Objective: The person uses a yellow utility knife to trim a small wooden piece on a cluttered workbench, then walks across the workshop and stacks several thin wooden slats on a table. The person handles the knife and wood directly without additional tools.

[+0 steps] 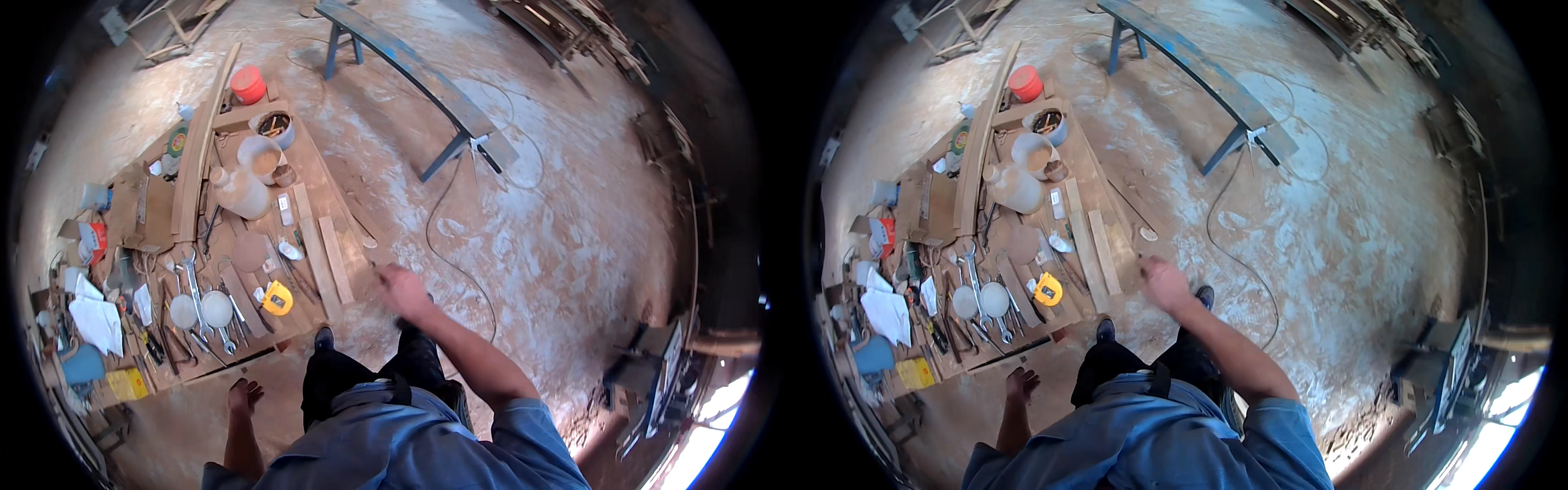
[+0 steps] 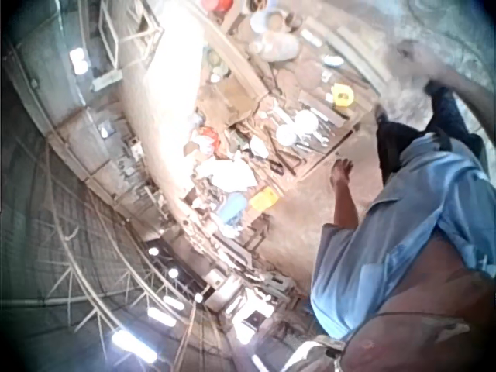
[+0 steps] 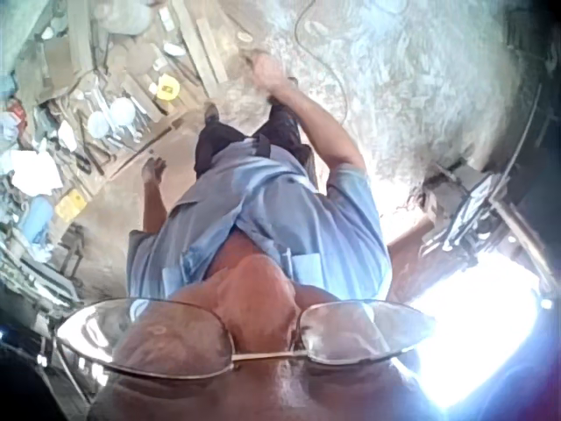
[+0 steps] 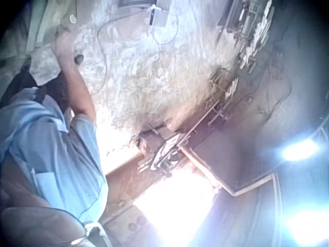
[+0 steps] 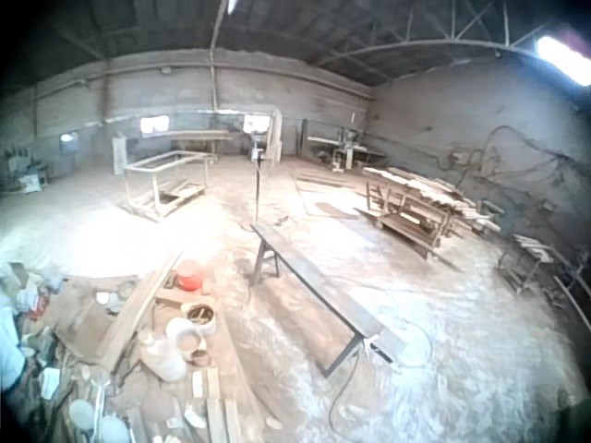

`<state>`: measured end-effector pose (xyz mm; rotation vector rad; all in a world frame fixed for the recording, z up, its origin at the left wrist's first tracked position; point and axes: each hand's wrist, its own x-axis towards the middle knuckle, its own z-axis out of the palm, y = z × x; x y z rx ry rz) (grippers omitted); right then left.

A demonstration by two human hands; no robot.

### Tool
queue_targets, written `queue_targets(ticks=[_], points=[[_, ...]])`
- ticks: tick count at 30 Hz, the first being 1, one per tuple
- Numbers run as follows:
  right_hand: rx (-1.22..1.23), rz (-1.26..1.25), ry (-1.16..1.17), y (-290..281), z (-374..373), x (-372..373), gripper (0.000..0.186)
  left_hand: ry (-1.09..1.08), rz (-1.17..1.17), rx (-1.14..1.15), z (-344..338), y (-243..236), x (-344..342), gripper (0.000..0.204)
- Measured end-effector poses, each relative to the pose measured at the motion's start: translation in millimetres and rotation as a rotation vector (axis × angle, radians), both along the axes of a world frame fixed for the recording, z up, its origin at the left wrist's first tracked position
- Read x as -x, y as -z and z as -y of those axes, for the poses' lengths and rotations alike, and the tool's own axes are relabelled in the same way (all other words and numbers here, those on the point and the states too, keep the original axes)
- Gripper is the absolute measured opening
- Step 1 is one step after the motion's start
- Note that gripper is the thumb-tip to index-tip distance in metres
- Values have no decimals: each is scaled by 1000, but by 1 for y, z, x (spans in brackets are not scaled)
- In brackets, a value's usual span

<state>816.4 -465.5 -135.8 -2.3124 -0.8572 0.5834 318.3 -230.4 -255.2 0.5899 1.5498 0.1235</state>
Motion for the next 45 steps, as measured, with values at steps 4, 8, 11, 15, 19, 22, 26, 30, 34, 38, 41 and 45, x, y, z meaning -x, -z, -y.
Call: queue_targets(ticks=[4,8,11,15,19,22,26,30,34,38,41,45], points=[[-268,-203,-138,-18,21,-12,23,80,-20,-98,85,-34,-20,13],[-467,-734,104,-29,64,-52,24,135,-131,-40,172,-63,-99,17],[-467,-883,342,-23,111,-111,34,282,-97,-20,208,-91,-174,24],[-937,-1265,611,-41,151,-181,44,600,-59,-125,228,-107,-272,37],[-1051,-1366,637,-53,160,-235,43,748,62,3,244,-61,-299,56],[-1047,-1346,616,-54,150,-274,43,787,117,62,260,-67,-341,53],[-939,-1186,625,-59,121,-337,40,1112,196,145,235,-34,-360,39],[-728,-945,582,-56,84,-405,37,746,96,432,174,-82,-420,35],[-640,-681,583,-50,46,-479,37,693,-103,42,114,-145,-510,36],[-515,-453,553,-18,17,-559,35,606,-24,-225,67,-187,-593,31],[-398,-391,516,3,-17,-614,32,625,41,-278,28,-188,-640,29],[-252,-62,446,67,-60,-699,30,598,-108,-299,-20,-195,-708,30]])
